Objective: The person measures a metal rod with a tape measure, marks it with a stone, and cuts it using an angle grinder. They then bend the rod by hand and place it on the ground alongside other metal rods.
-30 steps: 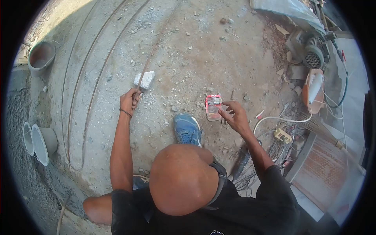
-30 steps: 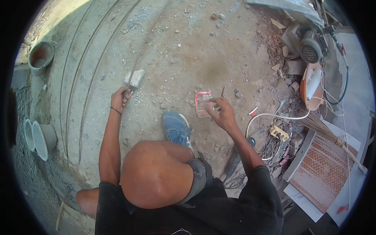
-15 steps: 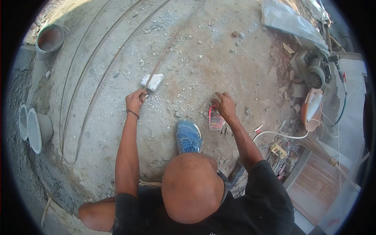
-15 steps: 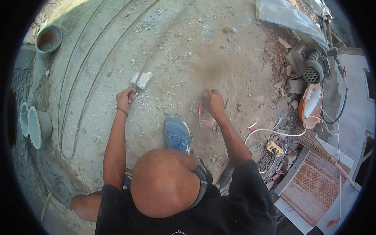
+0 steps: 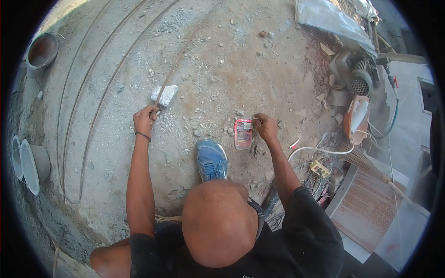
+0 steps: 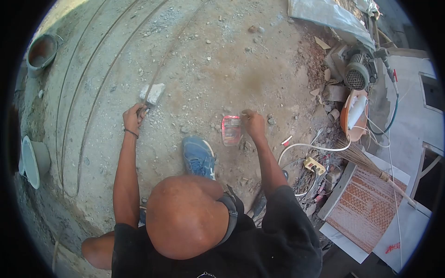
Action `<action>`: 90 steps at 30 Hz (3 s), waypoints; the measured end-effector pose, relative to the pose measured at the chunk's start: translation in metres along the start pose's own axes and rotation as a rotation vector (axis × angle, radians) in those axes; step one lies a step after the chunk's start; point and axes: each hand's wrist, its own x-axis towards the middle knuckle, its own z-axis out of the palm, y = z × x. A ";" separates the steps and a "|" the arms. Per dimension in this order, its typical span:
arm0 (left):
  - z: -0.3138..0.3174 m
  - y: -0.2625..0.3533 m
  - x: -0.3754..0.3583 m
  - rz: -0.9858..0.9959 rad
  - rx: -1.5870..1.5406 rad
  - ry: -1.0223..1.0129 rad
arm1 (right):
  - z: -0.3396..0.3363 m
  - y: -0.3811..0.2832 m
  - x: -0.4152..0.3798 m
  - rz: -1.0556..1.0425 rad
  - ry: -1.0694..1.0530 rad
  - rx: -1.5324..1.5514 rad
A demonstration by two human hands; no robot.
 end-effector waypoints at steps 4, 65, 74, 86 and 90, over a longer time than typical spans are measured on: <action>-0.002 -0.001 0.001 0.002 0.010 -0.007 | 0.013 -0.008 0.002 0.026 0.027 0.012; -0.080 0.016 0.000 0.267 0.055 0.052 | -0.075 -0.096 -0.179 0.148 -1.151 0.885; -0.061 0.060 -0.007 0.409 -0.092 0.039 | -0.075 0.113 -0.337 0.946 -0.307 0.043; -0.041 0.080 -0.032 0.529 -0.066 -0.057 | -0.044 0.078 -0.320 0.881 0.120 0.086; -0.003 0.091 -0.064 0.611 0.020 -0.231 | -0.099 0.017 -0.251 0.659 0.144 0.359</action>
